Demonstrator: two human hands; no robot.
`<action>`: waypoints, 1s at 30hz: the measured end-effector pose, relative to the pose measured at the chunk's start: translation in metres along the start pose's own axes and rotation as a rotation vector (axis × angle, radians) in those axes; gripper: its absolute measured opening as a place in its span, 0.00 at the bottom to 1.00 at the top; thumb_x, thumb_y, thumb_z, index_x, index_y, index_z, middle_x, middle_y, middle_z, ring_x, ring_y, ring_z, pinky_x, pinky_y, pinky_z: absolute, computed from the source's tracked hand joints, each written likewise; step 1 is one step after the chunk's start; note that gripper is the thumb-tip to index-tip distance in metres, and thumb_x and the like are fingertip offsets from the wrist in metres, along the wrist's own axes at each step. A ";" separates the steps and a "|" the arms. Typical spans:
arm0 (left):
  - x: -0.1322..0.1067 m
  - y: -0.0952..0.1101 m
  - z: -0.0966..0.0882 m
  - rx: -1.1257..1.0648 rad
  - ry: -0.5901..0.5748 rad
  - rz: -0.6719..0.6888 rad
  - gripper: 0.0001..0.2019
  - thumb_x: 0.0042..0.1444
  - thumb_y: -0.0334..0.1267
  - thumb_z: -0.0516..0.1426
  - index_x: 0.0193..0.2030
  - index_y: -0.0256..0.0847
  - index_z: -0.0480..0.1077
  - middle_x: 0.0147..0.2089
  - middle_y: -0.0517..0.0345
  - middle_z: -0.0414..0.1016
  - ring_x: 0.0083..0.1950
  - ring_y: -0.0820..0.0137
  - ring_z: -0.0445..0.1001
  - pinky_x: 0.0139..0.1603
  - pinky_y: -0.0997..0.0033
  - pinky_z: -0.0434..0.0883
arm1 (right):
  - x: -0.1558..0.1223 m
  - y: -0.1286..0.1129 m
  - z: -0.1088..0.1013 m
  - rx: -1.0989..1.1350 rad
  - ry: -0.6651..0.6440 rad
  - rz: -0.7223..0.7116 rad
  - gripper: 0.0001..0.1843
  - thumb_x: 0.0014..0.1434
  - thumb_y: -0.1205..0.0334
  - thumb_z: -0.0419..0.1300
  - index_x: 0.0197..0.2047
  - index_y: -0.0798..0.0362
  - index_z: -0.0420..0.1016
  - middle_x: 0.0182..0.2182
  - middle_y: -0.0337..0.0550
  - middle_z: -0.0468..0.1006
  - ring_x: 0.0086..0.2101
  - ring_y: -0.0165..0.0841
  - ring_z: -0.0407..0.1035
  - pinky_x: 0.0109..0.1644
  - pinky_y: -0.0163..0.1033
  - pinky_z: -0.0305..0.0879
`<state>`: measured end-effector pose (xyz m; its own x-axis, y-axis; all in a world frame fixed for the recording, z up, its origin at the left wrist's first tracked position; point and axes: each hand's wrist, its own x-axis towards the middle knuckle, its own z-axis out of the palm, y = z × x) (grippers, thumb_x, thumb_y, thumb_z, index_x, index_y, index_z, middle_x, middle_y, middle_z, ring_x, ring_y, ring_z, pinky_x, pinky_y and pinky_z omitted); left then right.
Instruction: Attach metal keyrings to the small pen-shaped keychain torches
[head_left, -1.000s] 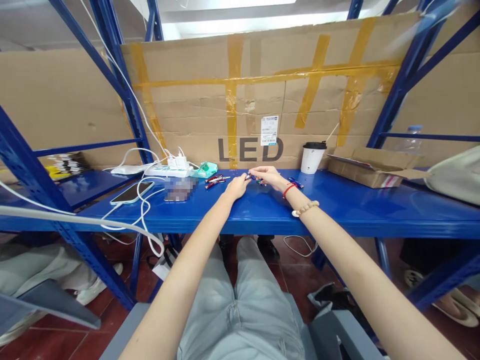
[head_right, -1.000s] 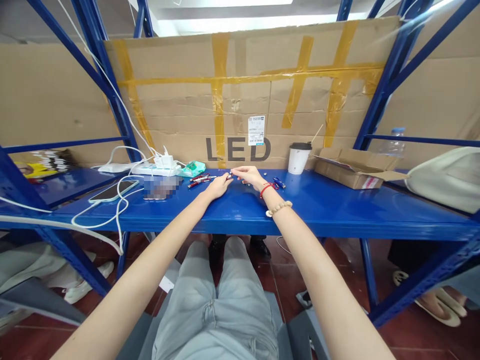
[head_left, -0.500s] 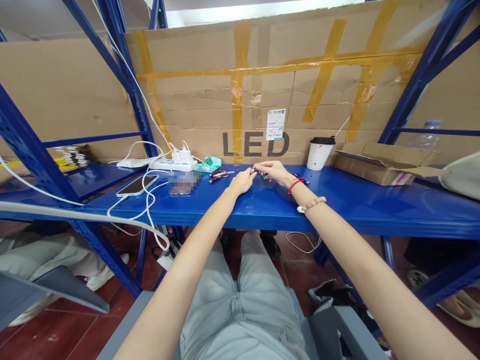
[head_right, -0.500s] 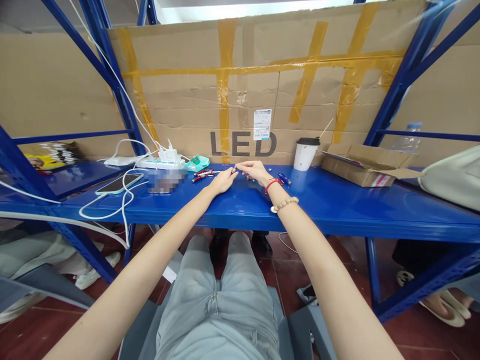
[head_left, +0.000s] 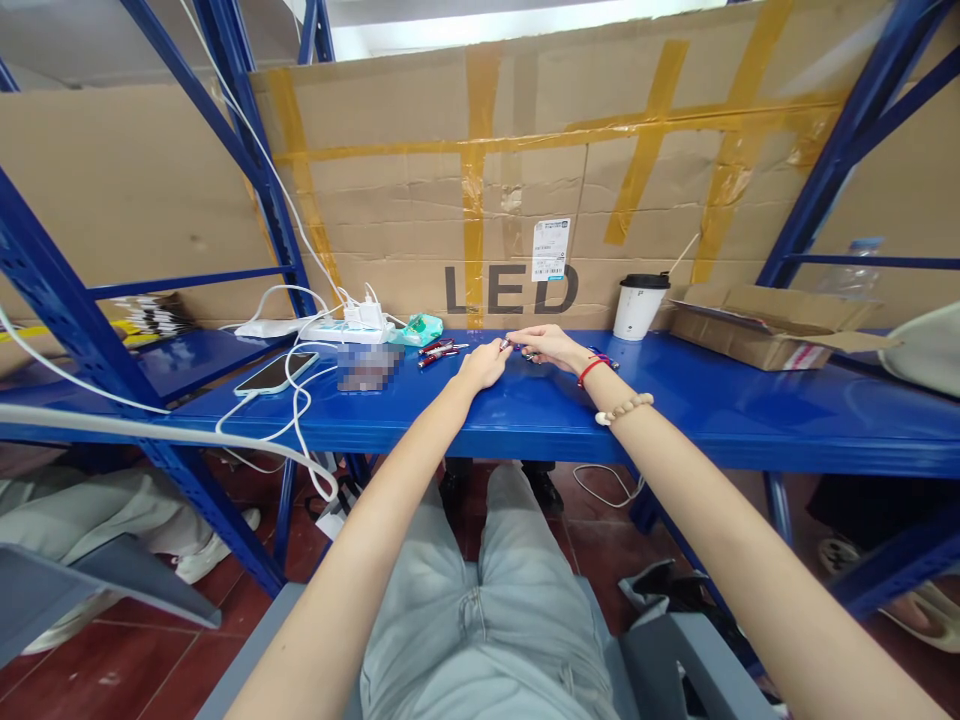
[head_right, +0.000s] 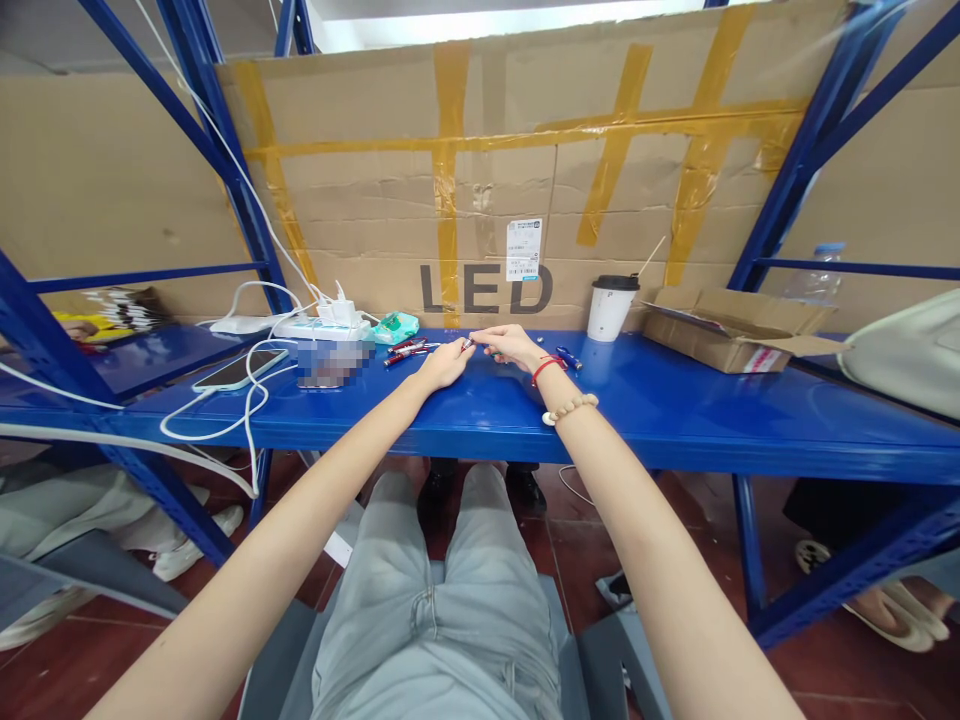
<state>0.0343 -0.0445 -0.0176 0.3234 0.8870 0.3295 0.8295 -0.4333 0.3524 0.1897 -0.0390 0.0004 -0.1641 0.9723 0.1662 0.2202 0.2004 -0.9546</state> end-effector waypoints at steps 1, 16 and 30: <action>0.000 0.000 0.000 0.003 -0.001 0.004 0.20 0.63 0.47 0.39 0.50 0.39 0.63 0.53 0.44 0.70 0.54 0.57 0.69 0.50 0.60 0.65 | -0.001 -0.001 0.001 -0.002 0.001 0.002 0.13 0.47 0.58 0.67 0.37 0.56 0.79 0.31 0.44 0.77 0.23 0.20 0.62 0.18 0.24 0.53; -0.005 0.000 -0.002 0.027 0.052 0.011 0.21 0.64 0.44 0.36 0.53 0.35 0.62 0.52 0.40 0.70 0.54 0.59 0.69 0.51 0.63 0.64 | 0.000 -0.012 0.024 -0.014 0.072 0.026 0.07 0.50 0.63 0.64 0.25 0.59 0.74 0.21 0.39 0.71 0.17 0.19 0.54 0.15 0.26 0.50; -0.010 0.009 -0.007 0.172 -0.014 -0.013 0.20 0.63 0.48 0.37 0.53 0.38 0.55 0.48 0.40 0.73 0.50 0.57 0.72 0.46 0.61 0.66 | 0.006 -0.009 0.013 0.072 0.045 0.140 0.08 0.48 0.61 0.63 0.29 0.59 0.76 0.29 0.44 0.77 0.18 0.18 0.58 0.17 0.25 0.54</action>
<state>0.0353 -0.0587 -0.0117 0.3172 0.8952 0.3132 0.8991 -0.3889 0.2010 0.1747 -0.0369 0.0065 -0.0928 0.9949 0.0401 0.1679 0.0554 -0.9843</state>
